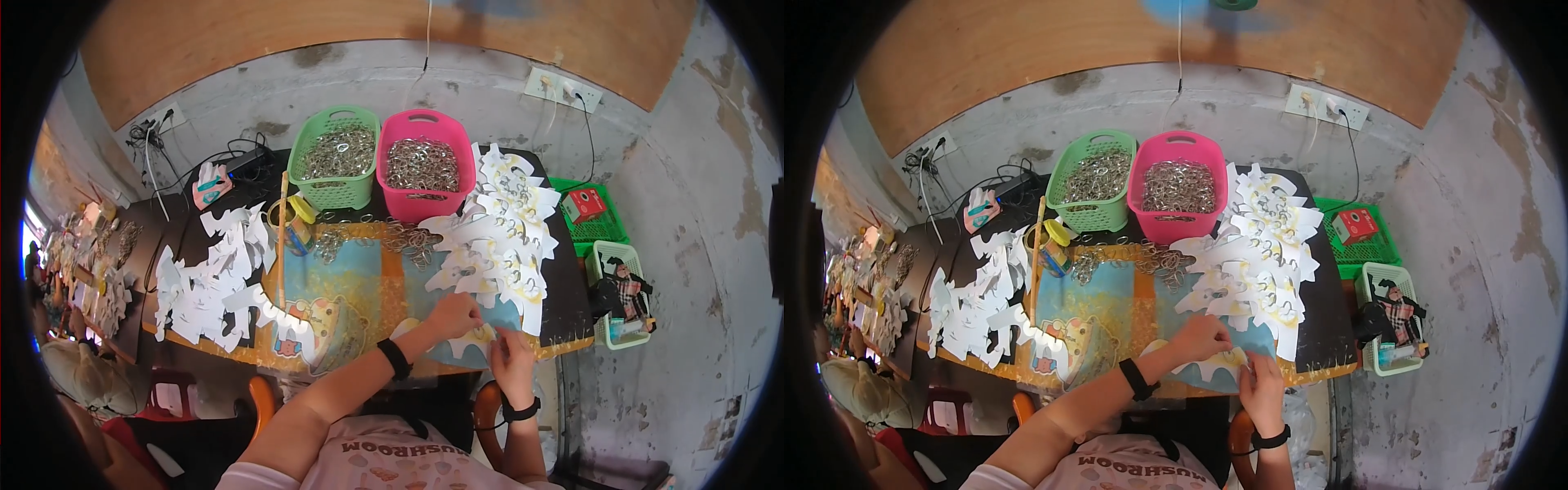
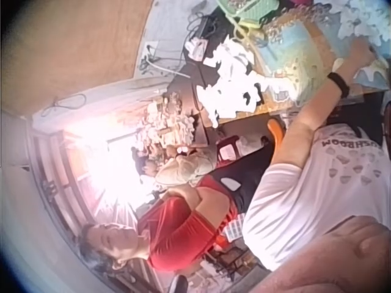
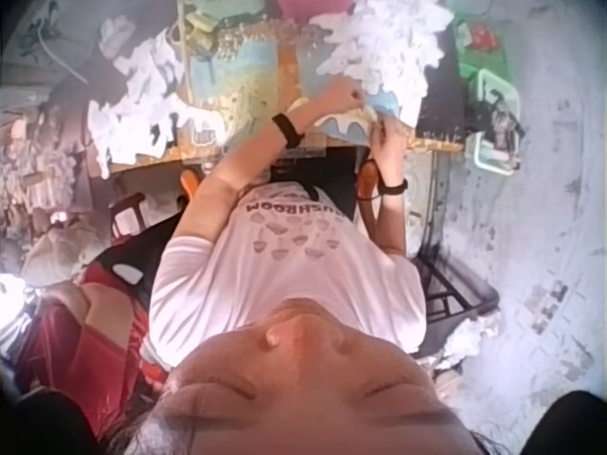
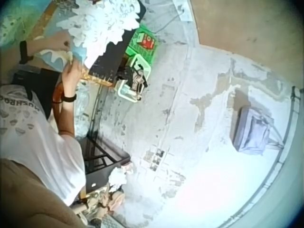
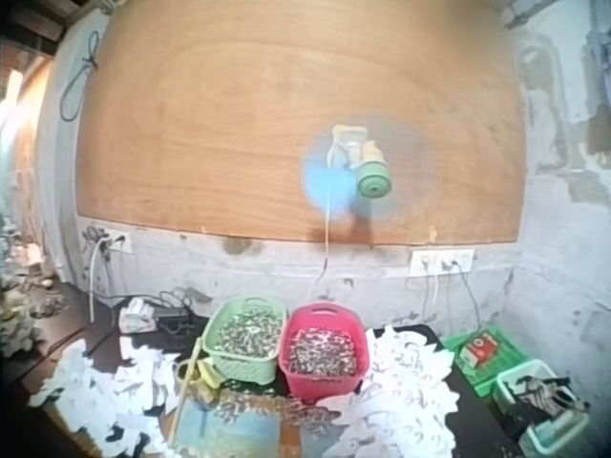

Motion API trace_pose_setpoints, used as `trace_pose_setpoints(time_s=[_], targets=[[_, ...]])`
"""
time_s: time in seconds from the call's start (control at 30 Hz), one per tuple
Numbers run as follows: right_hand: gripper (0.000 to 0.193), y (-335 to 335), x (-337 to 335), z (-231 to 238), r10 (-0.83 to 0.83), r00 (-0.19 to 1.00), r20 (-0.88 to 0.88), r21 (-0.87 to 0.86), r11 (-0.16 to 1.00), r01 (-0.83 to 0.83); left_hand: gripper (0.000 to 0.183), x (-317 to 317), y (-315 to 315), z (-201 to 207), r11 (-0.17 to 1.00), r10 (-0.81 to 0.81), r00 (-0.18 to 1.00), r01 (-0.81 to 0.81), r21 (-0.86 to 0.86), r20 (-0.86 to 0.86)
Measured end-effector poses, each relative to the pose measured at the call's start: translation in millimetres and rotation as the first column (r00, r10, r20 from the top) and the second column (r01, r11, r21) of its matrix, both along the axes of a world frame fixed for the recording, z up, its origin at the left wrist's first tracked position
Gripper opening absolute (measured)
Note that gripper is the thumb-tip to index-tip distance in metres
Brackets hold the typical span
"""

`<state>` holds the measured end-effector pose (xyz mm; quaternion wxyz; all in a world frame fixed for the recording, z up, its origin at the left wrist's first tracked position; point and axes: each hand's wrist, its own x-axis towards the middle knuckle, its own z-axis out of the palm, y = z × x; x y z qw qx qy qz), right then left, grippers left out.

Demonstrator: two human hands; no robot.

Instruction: Applying glue to material cutouts and assembling them into shoe components.

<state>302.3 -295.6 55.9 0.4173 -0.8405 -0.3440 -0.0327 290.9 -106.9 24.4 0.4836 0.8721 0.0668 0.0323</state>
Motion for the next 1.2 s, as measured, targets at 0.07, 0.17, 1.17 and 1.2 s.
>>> trace_pose_setpoints(time_s=[0.07,0.17,1.17,1.2], targets=[[0.026,0,0,-1,0.011,1.000,-0.018,-0.026,1.000,-0.011,0.013,1,-4,-3,0.997,-0.003,0.999,0.001,0.081,0.032],[0.034,-4,0,-8,-0.003,1.000,0.012,-0.024,1.000,0.004,0.009,2,-10,1,0.991,0.005,0.999,-0.010,0.132,0.036],[0.027,-2,-5,3,0.016,1.000,-0.011,-0.065,0.998,-0.017,0.016,6,114,-8,0.803,0.003,0.942,-0.203,0.560,0.337],[0.026,-3,-5,1,0.013,1.000,-0.017,-0.074,0.997,-0.014,0.015,8,116,-7,0.795,-0.056,0.938,-0.166,0.583,0.343]])
